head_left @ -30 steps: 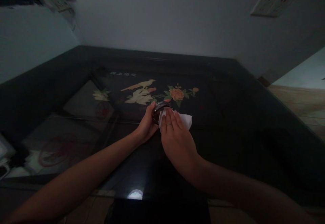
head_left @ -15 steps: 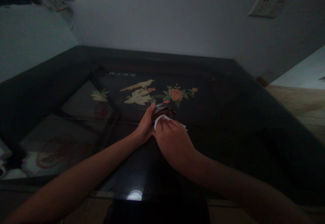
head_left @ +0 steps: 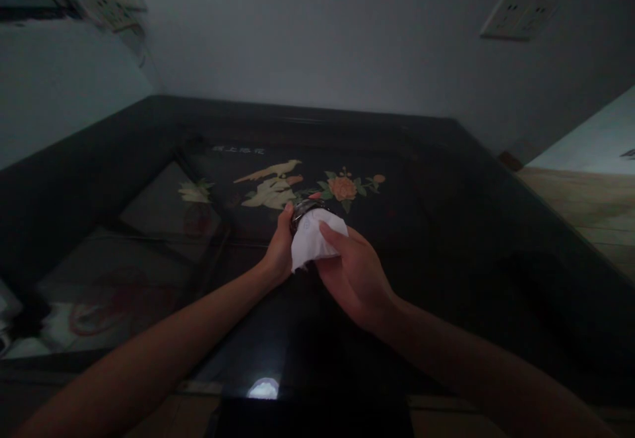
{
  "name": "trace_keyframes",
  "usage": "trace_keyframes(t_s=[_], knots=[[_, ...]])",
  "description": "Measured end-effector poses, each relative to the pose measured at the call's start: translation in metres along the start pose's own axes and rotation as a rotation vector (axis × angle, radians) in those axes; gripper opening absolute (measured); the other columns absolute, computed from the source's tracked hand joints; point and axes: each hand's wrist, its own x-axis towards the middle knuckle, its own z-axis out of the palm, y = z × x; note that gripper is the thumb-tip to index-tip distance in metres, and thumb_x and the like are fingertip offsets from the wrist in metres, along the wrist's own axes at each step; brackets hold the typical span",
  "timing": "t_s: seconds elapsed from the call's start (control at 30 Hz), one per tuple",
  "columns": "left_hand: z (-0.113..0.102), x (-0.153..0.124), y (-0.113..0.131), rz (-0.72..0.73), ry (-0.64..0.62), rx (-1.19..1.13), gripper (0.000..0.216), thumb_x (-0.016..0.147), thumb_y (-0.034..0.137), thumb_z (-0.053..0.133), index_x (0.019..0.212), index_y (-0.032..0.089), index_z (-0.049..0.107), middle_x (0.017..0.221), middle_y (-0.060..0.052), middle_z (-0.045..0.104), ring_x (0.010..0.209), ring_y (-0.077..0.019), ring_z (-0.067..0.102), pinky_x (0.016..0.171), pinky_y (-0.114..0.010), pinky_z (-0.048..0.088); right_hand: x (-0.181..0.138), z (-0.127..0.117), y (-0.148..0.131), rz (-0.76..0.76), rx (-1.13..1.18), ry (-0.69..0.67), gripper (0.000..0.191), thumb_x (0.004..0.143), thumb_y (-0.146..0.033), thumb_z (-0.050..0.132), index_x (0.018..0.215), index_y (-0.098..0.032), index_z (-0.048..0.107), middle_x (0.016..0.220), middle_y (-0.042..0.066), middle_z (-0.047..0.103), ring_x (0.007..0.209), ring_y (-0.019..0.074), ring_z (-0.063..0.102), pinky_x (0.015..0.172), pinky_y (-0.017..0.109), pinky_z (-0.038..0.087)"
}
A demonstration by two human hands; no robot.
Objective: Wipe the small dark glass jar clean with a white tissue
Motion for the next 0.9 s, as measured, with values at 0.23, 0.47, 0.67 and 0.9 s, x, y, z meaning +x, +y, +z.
trace_keyframes(t_s=[0.23, 0.47, 0.67, 0.9], knots=[[-0.007, 0.001, -0.001, 0.010, -0.034, 0.035, 0.049, 0.095, 0.046, 0.034, 0.127, 0.016, 0.058, 0.095, -0.010, 0.074, 0.088, -0.0234, 0.069, 0.085, -0.035, 0.051, 0.006, -0.014, -0.015, -0.214, -1.282, -0.226, 0.015, 0.091, -0.019, 0.046, 0.090, -0.012, 0.059, 0.083, 0.008, 0.066, 0.073, 0.0185, 0.060, 0.069, 0.031, 0.045], [-0.007, 0.003, -0.001, -0.036, -0.044, 0.023, 0.048, 0.097, 0.042, 0.029, 0.122, 0.015, 0.062, 0.088, -0.008, 0.074, 0.085, -0.0200, 0.070, 0.083, -0.030, 0.051, 0.003, -0.013, -0.013, -0.560, -2.192, -0.438, 0.022, 0.092, -0.007, 0.045, 0.102, -0.006, 0.064, 0.100, 0.016, 0.070, 0.094, 0.0256, 0.066, 0.086, 0.038, 0.051], [-0.010, 0.005, -0.002, -0.053, -0.040, -0.019, 0.044, 0.098, 0.040, 0.032, 0.117, 0.017, 0.065, 0.095, -0.007, 0.074, 0.094, -0.0194, 0.068, 0.087, -0.030, 0.051, 0.003, -0.025, -0.001, -0.811, -2.491, -0.298, 0.039, 0.092, -0.008, 0.043, 0.126, 0.008, 0.054, 0.127, 0.027, 0.059, 0.121, 0.0308, 0.056, 0.107, 0.040, 0.041], [-0.011, 0.008, -0.002, -0.047, -0.024, -0.044, 0.042, 0.096, 0.041, 0.037, 0.109, 0.018, 0.069, 0.103, -0.007, 0.072, 0.099, -0.0207, 0.066, 0.086, -0.030, 0.051, 0.006, -0.034, 0.004, -0.884, -2.457, -0.199, 0.046, 0.094, -0.010, 0.035, 0.135, 0.008, 0.043, 0.143, 0.025, 0.045, 0.136, 0.0309, 0.039, 0.114, 0.049, 0.030]])
